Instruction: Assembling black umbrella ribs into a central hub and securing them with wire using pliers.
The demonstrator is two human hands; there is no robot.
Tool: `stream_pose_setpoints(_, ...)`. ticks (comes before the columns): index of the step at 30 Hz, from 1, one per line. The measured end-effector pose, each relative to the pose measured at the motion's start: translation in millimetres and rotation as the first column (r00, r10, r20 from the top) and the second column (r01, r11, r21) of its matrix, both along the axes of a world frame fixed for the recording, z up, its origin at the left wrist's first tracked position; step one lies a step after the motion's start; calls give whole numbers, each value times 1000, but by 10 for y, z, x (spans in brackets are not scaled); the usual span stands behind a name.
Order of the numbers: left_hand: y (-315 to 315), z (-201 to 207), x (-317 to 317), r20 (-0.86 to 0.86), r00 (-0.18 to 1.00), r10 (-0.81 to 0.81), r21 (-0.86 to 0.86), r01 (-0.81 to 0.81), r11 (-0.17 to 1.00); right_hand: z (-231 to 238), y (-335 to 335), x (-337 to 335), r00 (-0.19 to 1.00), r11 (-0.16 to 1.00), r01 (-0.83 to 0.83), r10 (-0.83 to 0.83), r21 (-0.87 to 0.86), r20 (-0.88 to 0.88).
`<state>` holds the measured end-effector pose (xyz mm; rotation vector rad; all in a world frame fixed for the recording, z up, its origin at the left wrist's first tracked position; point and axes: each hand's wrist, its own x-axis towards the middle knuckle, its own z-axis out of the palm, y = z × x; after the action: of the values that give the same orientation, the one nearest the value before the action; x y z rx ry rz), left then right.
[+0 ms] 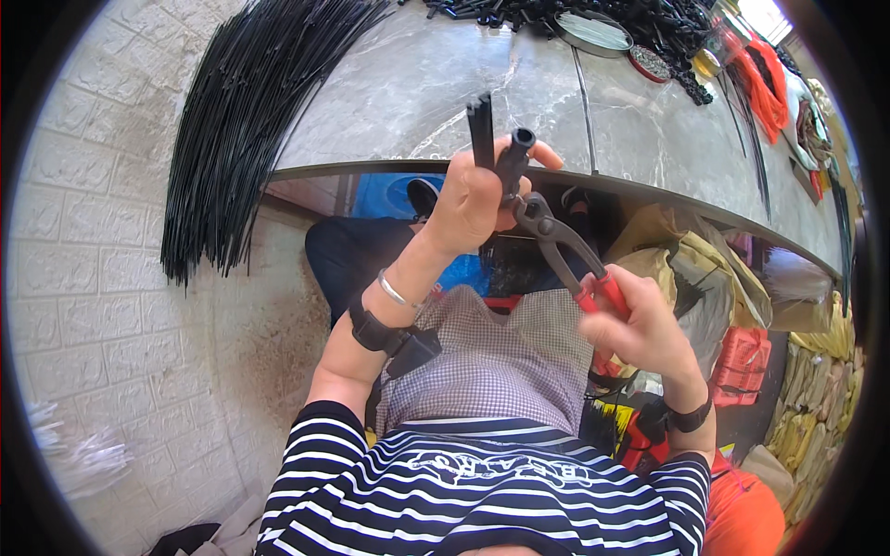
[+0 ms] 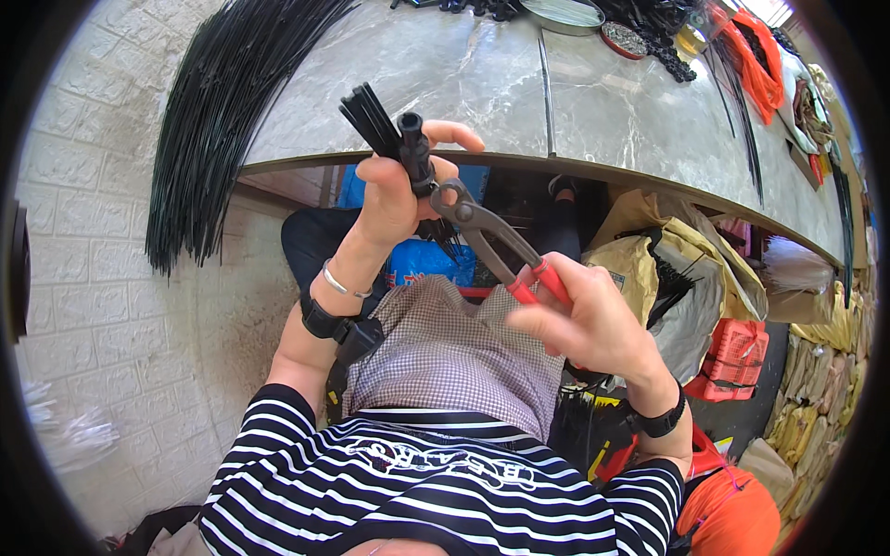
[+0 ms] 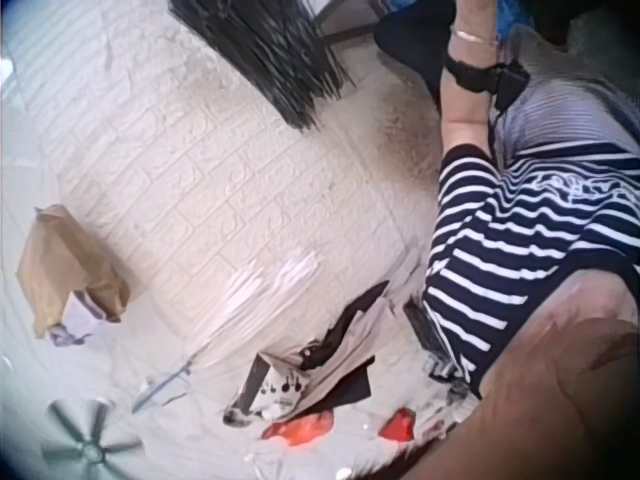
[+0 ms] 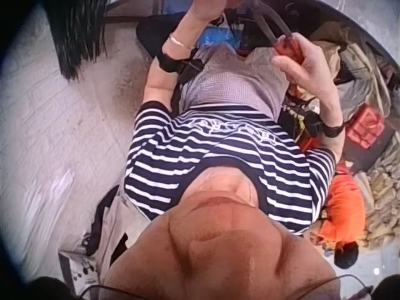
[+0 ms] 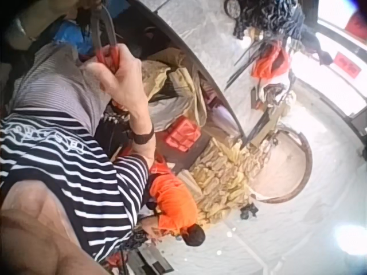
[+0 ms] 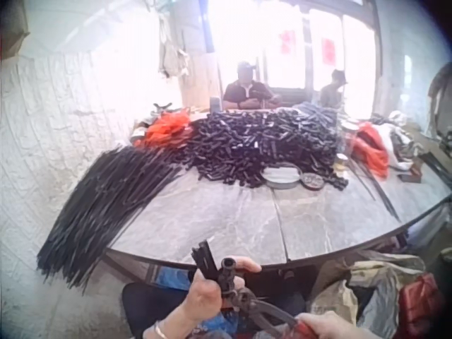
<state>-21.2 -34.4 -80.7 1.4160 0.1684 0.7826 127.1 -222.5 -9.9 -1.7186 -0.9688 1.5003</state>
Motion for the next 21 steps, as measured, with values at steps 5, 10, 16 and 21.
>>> stream_pose_setpoints(5,49,-18,54,-13,999,-33,-22,33,999,-190,-6,40,863,933,-156,-31,324,505)
stream_pose_setpoints(10,164,-46,133,135,970,-203,-114,218,969,-171,57,179,851,828,-241,-71,506,521)
stream_pose_setpoints(16,102,-262,19,87,996,-27,-282,50,958,-183,-20,65,840,846,-269,-29,460,543)
stream_pose_setpoints(21,18,-177,24,5,999,-37,-210,37,977,-28,-119,50,957,930,-236,172,280,233)
